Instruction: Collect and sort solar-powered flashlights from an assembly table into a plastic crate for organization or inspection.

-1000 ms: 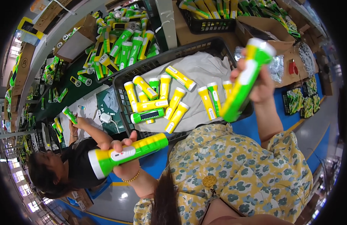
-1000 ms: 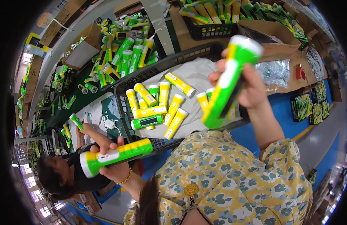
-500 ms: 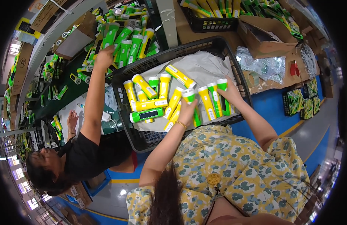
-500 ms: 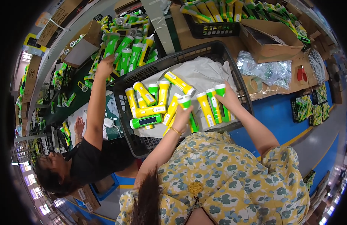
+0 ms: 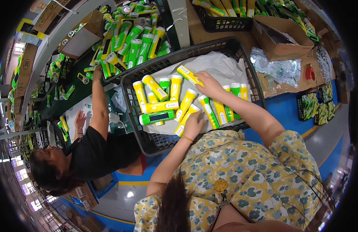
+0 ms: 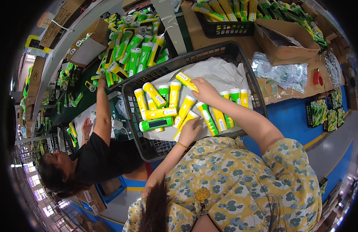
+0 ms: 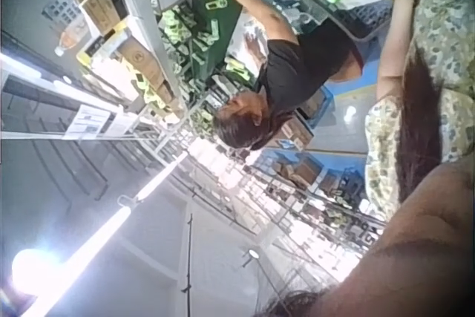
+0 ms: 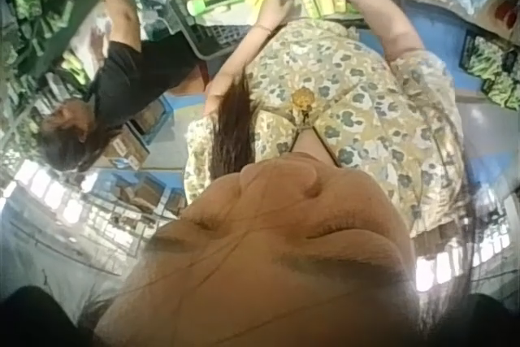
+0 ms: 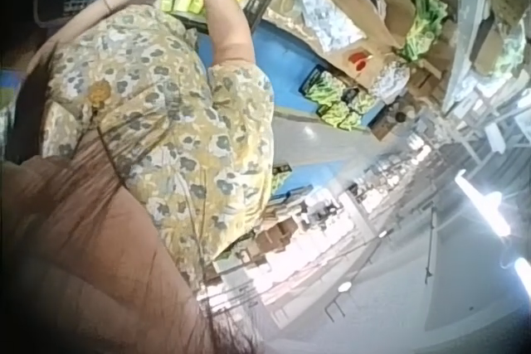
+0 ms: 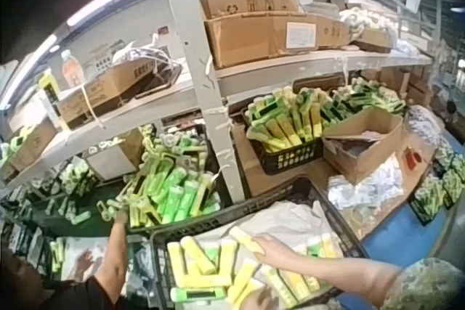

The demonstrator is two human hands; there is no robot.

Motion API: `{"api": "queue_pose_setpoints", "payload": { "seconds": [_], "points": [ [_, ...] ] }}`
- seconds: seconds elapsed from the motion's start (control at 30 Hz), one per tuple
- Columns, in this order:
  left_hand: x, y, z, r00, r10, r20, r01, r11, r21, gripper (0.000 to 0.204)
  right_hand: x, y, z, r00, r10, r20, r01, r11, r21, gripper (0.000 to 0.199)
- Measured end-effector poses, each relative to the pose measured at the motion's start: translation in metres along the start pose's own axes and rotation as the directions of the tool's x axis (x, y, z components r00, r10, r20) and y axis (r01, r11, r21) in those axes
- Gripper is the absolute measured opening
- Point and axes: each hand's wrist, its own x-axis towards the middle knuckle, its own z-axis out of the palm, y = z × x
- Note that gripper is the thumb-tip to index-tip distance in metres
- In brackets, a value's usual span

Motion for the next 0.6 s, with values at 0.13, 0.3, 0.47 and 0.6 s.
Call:
{"api": "queue_pose_setpoints", "payload": {
  "seconds": [0.13, 0.3, 0.47, 0.6],
  "points": [
    [-0.023, 0.005, -0.027, 0.958, -0.142, -0.250, 0.252, 0.834, 0.491, 0.036, 0.024, 0.002, 0.029, 0.948, 0.289, 0.132, -0.238, 0.921, -0.307, 0.045],
    [-0.017, -0.004, -0.017, 0.975, -0.109, -0.194, 0.209, 0.745, 0.633, 0.029, 0.029, 0.002, 0.022, 0.963, 0.220, 0.155, -0.163, 0.935, -0.315, 0.047],
    [-0.011, -0.013, -0.017, 0.982, -0.031, -0.185, 0.159, 0.659, 0.735, 0.037, 0.029, -0.007, -0.002, 0.943, 0.285, 0.170, -0.298, 0.953, 0.057, 0.052],
    [-0.022, -0.004, -0.037, 0.971, -0.107, -0.215, 0.203, 0.843, 0.499, 0.039, 0.004, -0.036, -0.037, 0.778, 0.341, 0.527, -0.626, 0.358, 0.693, 0.046]
  ]
}}
